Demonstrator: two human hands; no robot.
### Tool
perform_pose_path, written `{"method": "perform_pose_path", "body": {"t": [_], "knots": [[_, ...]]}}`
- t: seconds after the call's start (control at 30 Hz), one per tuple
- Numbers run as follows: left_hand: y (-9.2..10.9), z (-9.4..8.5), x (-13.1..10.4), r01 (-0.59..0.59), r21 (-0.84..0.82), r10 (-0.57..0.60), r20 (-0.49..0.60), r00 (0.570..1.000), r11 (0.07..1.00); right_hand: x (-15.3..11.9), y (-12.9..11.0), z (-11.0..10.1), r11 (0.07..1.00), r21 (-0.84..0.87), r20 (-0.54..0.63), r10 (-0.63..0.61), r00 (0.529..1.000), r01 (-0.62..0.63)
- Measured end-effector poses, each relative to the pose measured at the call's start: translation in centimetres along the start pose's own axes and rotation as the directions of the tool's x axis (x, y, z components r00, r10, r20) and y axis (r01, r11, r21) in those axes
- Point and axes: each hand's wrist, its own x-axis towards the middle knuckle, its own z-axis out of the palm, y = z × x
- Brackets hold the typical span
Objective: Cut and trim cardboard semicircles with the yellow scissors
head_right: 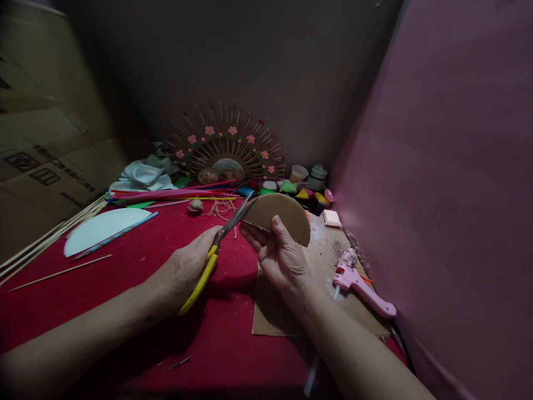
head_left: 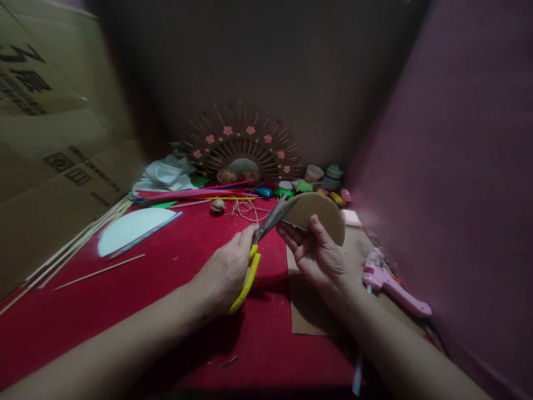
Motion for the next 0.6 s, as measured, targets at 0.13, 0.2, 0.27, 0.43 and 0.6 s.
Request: {"method": "perform_pose_path", "body": {"t": [0.13,0.2,0.27,0.43,0.6], "knots": [[0.02,-0.07,-0.05,-0.003,0.002,0.003,0.015,1.0,1.0,-0.04,-0.06,-0.09,1.0,-0.014,0.009,0.003,1.0,-0.003],[-0.02,-0.04,-0.05,-0.007,0.002,0.007,0.017,1.0,1.0,-0.08,-0.12,-0.12,1.0,-0.012,0.015,0.007,1.0,-0.007],[-0.11,-0.01,-0.04,-0.023,0.0,0.023,0.008,1.0,1.0,-0.11,-0.18,-0.12,1.0,-0.009,0.007,0.014,1.0,-0.014],[-0.31,-0.03,-0.07,-0.054,0.031,0.054,0.012,0.998,0.998,-0.12,-0.22,-0.02,1.0,-0.005,-0.02,0.022,1.0,-0.022],[-0.14,0.03,-0.19,-0.044,0.039,0.043,0.009,0.999,0.998,-0.14,-0.09,0.06,1.0,-0.002,-0.023,0.013,1.0,-0.014]]}}
